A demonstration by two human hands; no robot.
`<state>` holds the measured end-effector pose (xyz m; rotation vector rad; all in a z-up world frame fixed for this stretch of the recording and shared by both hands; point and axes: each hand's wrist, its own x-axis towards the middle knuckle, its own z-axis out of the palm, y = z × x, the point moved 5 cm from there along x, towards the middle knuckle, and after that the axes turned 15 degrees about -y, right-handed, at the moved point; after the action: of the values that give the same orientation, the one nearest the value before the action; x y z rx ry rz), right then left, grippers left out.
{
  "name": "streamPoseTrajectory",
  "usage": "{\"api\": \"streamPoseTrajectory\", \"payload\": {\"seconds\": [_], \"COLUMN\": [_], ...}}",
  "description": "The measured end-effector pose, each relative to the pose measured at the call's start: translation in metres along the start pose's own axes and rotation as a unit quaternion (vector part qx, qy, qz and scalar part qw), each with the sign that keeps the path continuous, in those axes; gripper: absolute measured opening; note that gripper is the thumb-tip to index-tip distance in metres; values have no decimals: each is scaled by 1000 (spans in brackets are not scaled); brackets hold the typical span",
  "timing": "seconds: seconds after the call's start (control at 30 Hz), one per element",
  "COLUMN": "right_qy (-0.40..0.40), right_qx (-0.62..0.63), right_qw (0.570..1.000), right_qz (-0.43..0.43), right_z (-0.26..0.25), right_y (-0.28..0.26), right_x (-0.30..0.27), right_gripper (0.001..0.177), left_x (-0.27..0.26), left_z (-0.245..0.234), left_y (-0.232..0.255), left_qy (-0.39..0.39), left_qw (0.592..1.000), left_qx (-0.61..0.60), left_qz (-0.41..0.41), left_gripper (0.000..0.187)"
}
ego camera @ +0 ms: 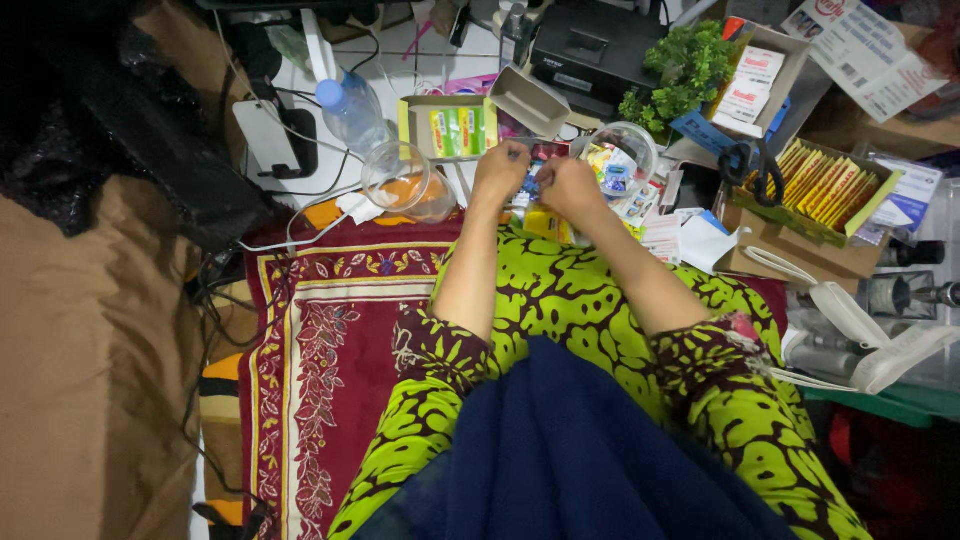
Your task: The person sits on a rug and sorts small packaged items from a plastic container into a cardboard box. They use scissors to cut open some packages and place the contents into the box.
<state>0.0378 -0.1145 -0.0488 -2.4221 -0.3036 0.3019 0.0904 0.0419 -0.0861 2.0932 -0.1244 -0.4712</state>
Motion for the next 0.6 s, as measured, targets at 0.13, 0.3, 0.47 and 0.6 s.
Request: {"api": "streamPoseTrajectory", "payload": {"seconds": [0.13, 0.3, 0.47, 0.6], "right_qy": [18, -3, 38, 60], "right_qx": [93, 329, 389, 427], "right_qw": [994, 942, 917, 900], "right_qz": [46, 71, 75, 62], "right_z": [-27, -55, -78, -86], "right_y": [-3, -7, -2, 8], "right_x": [-19, -46, -70, -81], "right_gripper": [21, 21, 20, 21], "left_x": [-9, -33, -44, -44], "left_z": [4, 11, 19, 34], "left_y": [14, 36, 63, 68], "left_qy": [-81, -226, -282, -267], "left_qw": [986, 915, 867, 873], "left_qx": [-139, -331, -409, -408], "left_qz": [38, -32, 26, 18], "left_gripper": [28, 26, 30, 33]}}
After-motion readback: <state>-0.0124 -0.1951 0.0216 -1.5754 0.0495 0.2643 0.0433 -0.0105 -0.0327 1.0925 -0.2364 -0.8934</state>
